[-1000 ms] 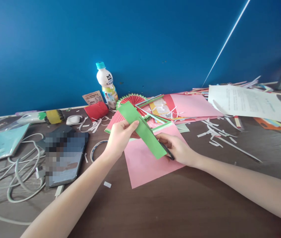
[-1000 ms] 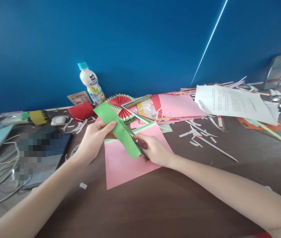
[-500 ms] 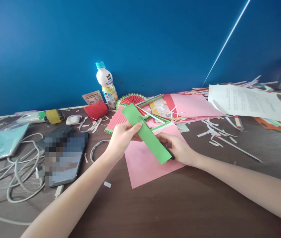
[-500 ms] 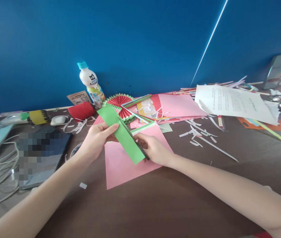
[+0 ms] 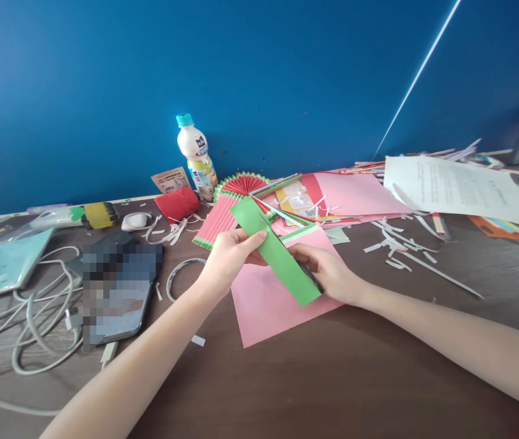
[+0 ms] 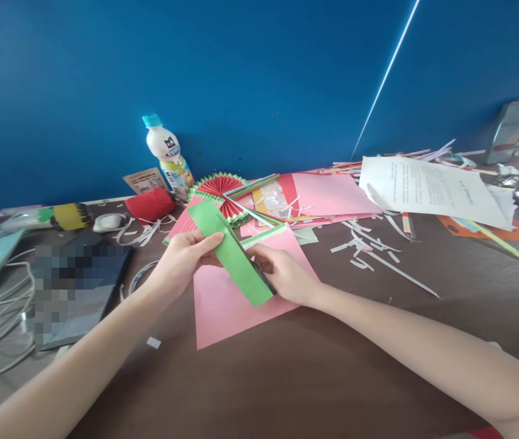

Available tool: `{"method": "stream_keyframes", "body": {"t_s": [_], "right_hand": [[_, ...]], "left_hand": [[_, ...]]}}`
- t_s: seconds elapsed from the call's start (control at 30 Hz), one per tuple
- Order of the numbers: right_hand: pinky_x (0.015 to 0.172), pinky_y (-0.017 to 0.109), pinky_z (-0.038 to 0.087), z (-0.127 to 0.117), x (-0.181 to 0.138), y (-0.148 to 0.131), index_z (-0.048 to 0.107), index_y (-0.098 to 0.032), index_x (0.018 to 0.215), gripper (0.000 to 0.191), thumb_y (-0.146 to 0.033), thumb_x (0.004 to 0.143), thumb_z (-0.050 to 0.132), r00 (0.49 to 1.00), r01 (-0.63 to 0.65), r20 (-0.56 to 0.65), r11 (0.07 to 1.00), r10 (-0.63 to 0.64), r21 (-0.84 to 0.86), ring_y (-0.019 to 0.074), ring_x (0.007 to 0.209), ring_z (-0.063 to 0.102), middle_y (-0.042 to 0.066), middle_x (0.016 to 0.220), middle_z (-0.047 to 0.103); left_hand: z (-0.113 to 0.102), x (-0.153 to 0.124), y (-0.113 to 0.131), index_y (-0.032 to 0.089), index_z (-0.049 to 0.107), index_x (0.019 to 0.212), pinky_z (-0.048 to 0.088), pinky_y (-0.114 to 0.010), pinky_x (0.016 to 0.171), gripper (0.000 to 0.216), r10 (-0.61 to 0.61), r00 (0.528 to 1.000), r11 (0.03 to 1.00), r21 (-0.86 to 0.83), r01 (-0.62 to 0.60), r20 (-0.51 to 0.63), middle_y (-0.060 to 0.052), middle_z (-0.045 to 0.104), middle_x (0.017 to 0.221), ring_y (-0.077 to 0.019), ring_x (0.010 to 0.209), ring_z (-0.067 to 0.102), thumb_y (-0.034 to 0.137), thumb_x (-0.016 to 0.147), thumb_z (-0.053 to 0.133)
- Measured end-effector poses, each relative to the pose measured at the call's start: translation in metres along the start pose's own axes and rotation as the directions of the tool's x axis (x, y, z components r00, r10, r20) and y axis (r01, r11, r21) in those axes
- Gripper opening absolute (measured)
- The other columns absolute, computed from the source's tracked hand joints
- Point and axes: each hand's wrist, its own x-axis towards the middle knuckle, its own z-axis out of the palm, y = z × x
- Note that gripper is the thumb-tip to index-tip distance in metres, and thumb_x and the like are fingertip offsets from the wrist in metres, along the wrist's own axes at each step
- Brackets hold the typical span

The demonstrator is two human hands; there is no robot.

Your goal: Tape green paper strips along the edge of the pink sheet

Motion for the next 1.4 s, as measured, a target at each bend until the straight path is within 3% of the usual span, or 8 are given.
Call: {"method": "stream_keyframes", "body": {"t_s": [0.17,0.37,0.5,0.7,1.03,1.4], "right_hand": [[0.068,0.028,0.045,-0.002,0.000,0.001,0.055,-0.017,0.092,0.020,-0.035,0.082,0.056,1.000,0.013,-0.011,0.999,-0.013,-0.029,0.0151,0.075,0.056,0.003,0.081,0.059],[0.043,0.020,0.037,0.000,-0.002,0.003,0.046,-0.019,0.084,0.020,-0.037,0.083,0.056,0.997,-0.082,0.000,0.996,0.082,-0.045,0.0055,0.042,0.044,-0.007,0.060,0.044],[0.042,0.020,0.039,0.001,-0.003,0.002,0.045,-0.019,0.083,0.021,-0.037,0.082,0.057,0.997,-0.074,0.010,0.997,0.074,-0.036,0.0053,0.040,0.045,-0.008,0.059,0.043],[0.042,0.020,0.041,0.000,-0.003,0.003,0.047,-0.019,0.085,0.022,-0.038,0.081,0.058,0.996,-0.084,0.011,0.996,0.084,-0.035,0.0050,0.041,0.047,-0.007,0.061,0.045],[0.042,0.020,0.039,0.001,-0.003,-0.002,0.046,-0.018,0.088,0.025,-0.040,0.082,0.056,0.996,-0.084,0.019,0.996,0.085,-0.024,0.0063,0.042,0.053,-0.006,0.066,0.049],[0.042,0.022,0.039,0.002,-0.003,-0.005,0.048,-0.019,0.084,0.022,-0.039,0.082,0.057,0.998,-0.068,0.001,0.997,0.068,-0.034,0.0073,0.042,0.050,-0.006,0.062,0.047]], "left_hand": [[-0.001,0.001,0.002,0.009,0.062,0.074,0.054,-0.036,0.070,0.028,-0.017,1.000,0.999,0.031,0.016,0.021,-0.010,0.070,0.071,-0.0194,0.063,0.065,0.037,0.070,0.066],[-0.005,-0.001,0.011,0.012,0.063,0.084,0.052,-0.032,0.068,0.029,0.065,0.998,0.992,0.107,-0.064,-0.005,-0.007,0.071,0.078,-0.0190,0.068,0.066,0.039,0.075,0.062],[-0.006,-0.001,0.011,0.012,0.063,0.078,0.051,-0.030,0.065,0.028,0.091,0.995,0.991,0.103,-0.086,-0.046,-0.007,0.069,0.072,-0.0172,0.062,0.064,0.039,0.075,0.061],[-0.006,0.003,0.008,0.010,0.064,0.079,0.051,-0.030,0.065,0.027,0.008,1.000,1.000,-0.022,-0.008,-0.002,-0.007,0.070,0.070,-0.0175,0.062,0.065,0.036,0.073,0.063],[0.006,-0.001,-0.003,0.010,0.065,0.077,0.054,-0.035,0.066,0.030,0.029,1.000,0.999,-0.016,-0.029,-0.013,-0.007,0.069,0.068,-0.0207,0.063,0.066,0.038,0.069,0.066],[0.010,-0.004,-0.003,0.009,0.064,0.083,0.054,-0.034,0.067,0.025,0.048,0.998,0.999,-0.006,-0.049,-0.047,-0.008,0.071,0.074,-0.0204,0.065,0.067,0.032,0.076,0.059]]}}
